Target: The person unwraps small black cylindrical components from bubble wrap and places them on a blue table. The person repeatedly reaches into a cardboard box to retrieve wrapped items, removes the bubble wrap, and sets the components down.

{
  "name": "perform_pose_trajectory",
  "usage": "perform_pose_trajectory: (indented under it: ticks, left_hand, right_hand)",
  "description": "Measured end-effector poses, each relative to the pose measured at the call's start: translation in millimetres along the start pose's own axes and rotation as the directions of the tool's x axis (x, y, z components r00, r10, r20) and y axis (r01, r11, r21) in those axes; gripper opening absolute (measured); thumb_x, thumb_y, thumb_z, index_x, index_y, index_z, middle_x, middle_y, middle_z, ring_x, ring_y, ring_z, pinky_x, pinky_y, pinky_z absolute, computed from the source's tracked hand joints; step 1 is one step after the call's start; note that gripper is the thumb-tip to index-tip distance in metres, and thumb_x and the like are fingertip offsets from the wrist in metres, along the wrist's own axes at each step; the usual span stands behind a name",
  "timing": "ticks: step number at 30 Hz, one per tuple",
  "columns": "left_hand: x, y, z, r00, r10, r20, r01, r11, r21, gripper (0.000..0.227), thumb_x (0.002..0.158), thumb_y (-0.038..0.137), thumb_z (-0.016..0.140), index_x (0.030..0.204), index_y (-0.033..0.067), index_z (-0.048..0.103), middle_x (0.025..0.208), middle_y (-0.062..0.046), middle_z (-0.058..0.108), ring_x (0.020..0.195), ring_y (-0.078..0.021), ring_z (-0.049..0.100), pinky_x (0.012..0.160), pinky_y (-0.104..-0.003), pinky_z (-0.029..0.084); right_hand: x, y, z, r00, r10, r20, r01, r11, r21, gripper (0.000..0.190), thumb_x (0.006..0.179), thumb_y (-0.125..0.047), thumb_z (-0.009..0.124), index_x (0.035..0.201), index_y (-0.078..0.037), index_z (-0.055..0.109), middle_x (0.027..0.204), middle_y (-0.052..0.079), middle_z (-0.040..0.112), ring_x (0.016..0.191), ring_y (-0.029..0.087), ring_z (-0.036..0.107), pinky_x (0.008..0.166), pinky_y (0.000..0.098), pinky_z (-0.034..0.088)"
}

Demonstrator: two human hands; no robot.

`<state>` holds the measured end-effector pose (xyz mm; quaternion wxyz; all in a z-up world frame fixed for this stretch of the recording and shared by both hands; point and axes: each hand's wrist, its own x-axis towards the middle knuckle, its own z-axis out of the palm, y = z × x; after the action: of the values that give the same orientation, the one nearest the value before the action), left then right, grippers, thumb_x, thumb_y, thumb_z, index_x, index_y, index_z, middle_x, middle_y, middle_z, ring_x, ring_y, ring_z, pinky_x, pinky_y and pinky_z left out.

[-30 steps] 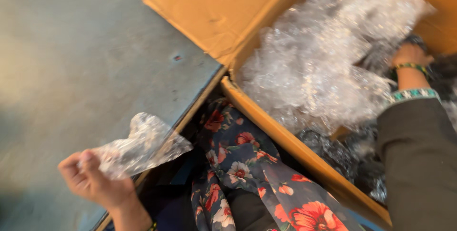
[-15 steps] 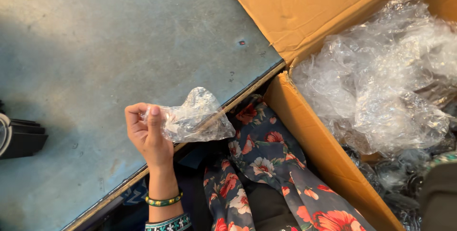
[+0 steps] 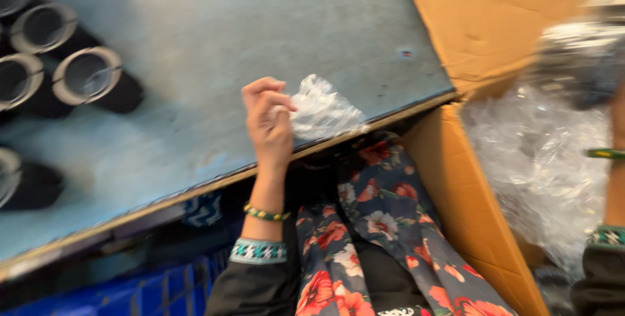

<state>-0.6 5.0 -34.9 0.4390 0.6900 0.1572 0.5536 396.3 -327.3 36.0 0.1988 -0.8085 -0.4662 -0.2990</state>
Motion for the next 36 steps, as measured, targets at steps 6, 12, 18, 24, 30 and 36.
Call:
perform_pose_trajectory:
  ticks: [6,12,18,24,30,36]
  left_hand:
    - [-4,-3,1,0.963,-0.215,0.161,0.263,0.879,-0.397,0.020,0.092,-0.013,0.050,0.091,0.0020,0.063,0.098,-0.007,0.069,0.091,-0.0160,0.065,0.088,-0.030,0.053]
    - [0,17,6,0.928,-0.349,0.132,0.368,0.913,-0.177,0.029,0.096,0.011,0.075,0.122,0.0046,0.065,0.110,-0.003,0.068,0.080,-0.0043,0.054,0.071,-0.021,0.047]
    - [12,50,16,0.980,0.004,0.201,-0.070,0.944,0.321,0.096,0.071,0.045,0.093,0.146,0.0099,0.047,0.139,-0.011,0.060,0.121,-0.0321,0.069,0.095,-0.039,0.059]
    - [21,56,39,0.928,-0.288,0.236,0.159,0.880,0.448,0.119,0.057,0.052,0.096,0.151,0.0118,0.034,0.124,-0.012,0.070,0.101,-0.0335,0.074,0.079,-0.041,0.059]
    - [13,47,38,0.940,-0.293,0.175,0.207,0.898,0.388,0.092,0.066,0.039,0.093,0.140,0.0172,0.043,0.120,-0.010,0.074,0.104,-0.0320,0.076,0.083,-0.039,0.062]
    - [13,46,36,0.950,-0.288,0.119,0.219,0.889,0.402,0.091,0.070,0.037,0.093,0.139,0.0143,0.039,0.125,-0.015,0.069,0.108,-0.0356,0.074,0.086,-0.042,0.059]
  right_hand:
    - [74,-192,65,0.921,-0.387,0.047,0.322,0.824,0.466,0.033,0.089,-0.001,0.069,0.122,-0.007,0.070,0.111,0.012,0.067,0.107,0.031,0.063,0.095,0.0431,0.044]
    - [89,-281,61,0.943,-0.331,-0.043,0.301,0.789,0.536,0.025,0.089,-0.004,0.075,0.112,-0.014,0.075,0.115,0.003,0.070,0.105,0.025,0.061,0.091,0.0431,0.043]
    - [79,-283,57,0.991,-0.112,0.068,0.024,0.665,0.747,0.007,0.098,-0.013,0.078,0.105,-0.012,0.077,0.099,0.003,0.067,0.087,0.017,0.059,0.080,0.0313,0.044]
    - [73,-287,62,0.964,-0.172,0.204,-0.081,0.541,0.837,0.008,0.102,-0.014,0.071,0.104,-0.007,0.074,0.085,0.002,0.076,0.076,0.011,0.065,0.082,0.0303,0.044]
    - [77,-292,43,0.971,-0.207,0.120,0.019,0.566,0.824,0.023,0.097,-0.020,0.078,0.110,-0.006,0.066,0.103,0.003,0.074,0.095,0.015,0.062,0.091,0.0278,0.047]
    - [82,-256,18,0.961,-0.274,-0.024,0.229,0.752,0.618,0.028,0.098,-0.027,0.083,0.114,-0.012,0.067,0.128,0.004,0.071,0.122,0.024,0.064,0.104,0.0375,0.039]
